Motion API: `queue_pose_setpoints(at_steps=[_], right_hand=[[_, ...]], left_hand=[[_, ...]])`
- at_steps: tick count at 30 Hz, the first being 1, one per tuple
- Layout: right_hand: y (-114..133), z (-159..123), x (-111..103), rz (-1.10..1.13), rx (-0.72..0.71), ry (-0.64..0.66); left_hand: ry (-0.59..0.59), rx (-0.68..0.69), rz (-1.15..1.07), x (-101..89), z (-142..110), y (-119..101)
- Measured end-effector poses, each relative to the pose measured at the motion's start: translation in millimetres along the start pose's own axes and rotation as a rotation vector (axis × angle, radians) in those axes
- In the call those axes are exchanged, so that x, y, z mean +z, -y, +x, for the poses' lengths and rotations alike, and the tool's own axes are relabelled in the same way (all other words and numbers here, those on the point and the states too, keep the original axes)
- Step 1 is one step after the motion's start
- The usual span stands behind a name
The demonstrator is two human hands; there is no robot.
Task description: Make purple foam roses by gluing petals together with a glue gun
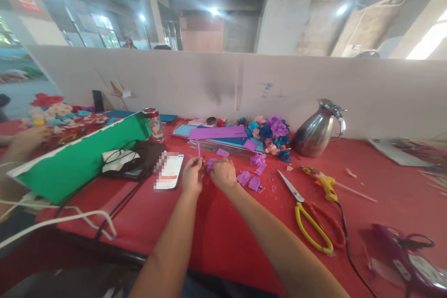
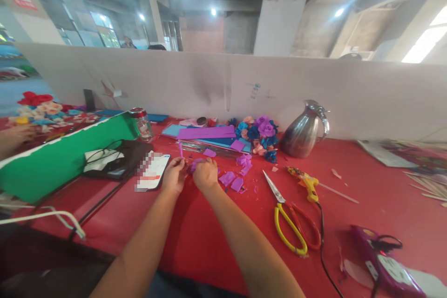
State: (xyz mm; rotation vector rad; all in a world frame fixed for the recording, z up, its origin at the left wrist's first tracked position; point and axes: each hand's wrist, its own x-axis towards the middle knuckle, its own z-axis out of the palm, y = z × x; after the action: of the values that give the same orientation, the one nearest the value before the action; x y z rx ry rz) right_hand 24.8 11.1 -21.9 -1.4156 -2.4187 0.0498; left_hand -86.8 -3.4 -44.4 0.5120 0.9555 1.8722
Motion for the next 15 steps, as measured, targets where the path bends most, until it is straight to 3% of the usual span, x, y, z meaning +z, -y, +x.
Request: queue_pose_setpoints(at_steps=[5, 15], right_hand=[[0.9, 7.5, 8.3, -0.029, 0.002, 0.013], [2.1, 8.4, 5.3, -0.034, 0.068, 0.023]], left_hand=[[-0.007, 0.029, 0.007, 0.9, -0.1, 1.8], [-0.035, 0.015, 0.027, 0.6, 2.1, 5.8]])
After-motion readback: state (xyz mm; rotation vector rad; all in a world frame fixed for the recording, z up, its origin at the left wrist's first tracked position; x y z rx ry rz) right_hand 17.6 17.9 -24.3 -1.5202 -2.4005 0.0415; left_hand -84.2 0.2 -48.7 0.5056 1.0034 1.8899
